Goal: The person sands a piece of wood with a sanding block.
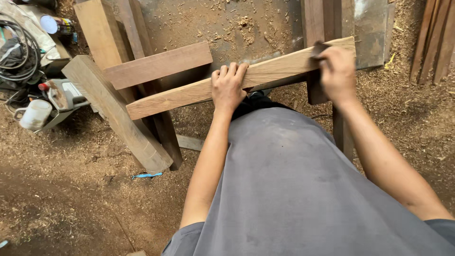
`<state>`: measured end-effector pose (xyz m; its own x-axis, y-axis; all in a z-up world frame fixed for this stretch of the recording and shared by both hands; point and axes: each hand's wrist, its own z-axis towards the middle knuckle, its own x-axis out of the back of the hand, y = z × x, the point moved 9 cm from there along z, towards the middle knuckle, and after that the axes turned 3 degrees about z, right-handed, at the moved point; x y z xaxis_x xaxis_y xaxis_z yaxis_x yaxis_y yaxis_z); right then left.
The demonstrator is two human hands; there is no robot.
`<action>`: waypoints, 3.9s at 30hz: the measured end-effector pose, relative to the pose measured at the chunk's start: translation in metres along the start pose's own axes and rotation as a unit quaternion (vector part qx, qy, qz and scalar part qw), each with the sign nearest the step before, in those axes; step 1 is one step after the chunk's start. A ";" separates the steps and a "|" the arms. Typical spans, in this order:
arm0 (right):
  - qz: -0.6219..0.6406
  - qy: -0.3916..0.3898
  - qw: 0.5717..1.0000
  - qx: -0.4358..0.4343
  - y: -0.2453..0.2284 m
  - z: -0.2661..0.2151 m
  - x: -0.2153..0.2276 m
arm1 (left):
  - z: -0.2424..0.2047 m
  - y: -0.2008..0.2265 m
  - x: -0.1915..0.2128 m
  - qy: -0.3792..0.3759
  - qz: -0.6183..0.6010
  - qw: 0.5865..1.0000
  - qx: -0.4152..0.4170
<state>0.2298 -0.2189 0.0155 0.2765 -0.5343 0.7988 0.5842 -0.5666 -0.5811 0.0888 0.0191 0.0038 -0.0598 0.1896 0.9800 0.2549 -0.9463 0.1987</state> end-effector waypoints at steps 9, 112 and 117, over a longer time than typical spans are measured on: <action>0.110 -0.088 0.990 0.010 -0.057 -0.001 -0.051 | 0.001 0.001 0.002 0.002 0.007 1.000 -0.002; 0.045 -0.025 0.999 0.008 -0.003 -0.014 -0.012 | 0.007 -0.003 -0.007 -0.054 -0.012 0.998 -0.005; 0.140 -0.099 0.979 0.110 -0.072 -0.008 -0.056 | 0.009 -0.005 -0.004 -0.049 -0.020 0.999 -0.006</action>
<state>0.1660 -0.1530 0.0112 0.5790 -0.5059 0.6394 0.6078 -0.2549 -0.7521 0.0961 0.0252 -0.0013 0.0258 0.2524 0.9673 0.2429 -0.9402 0.2388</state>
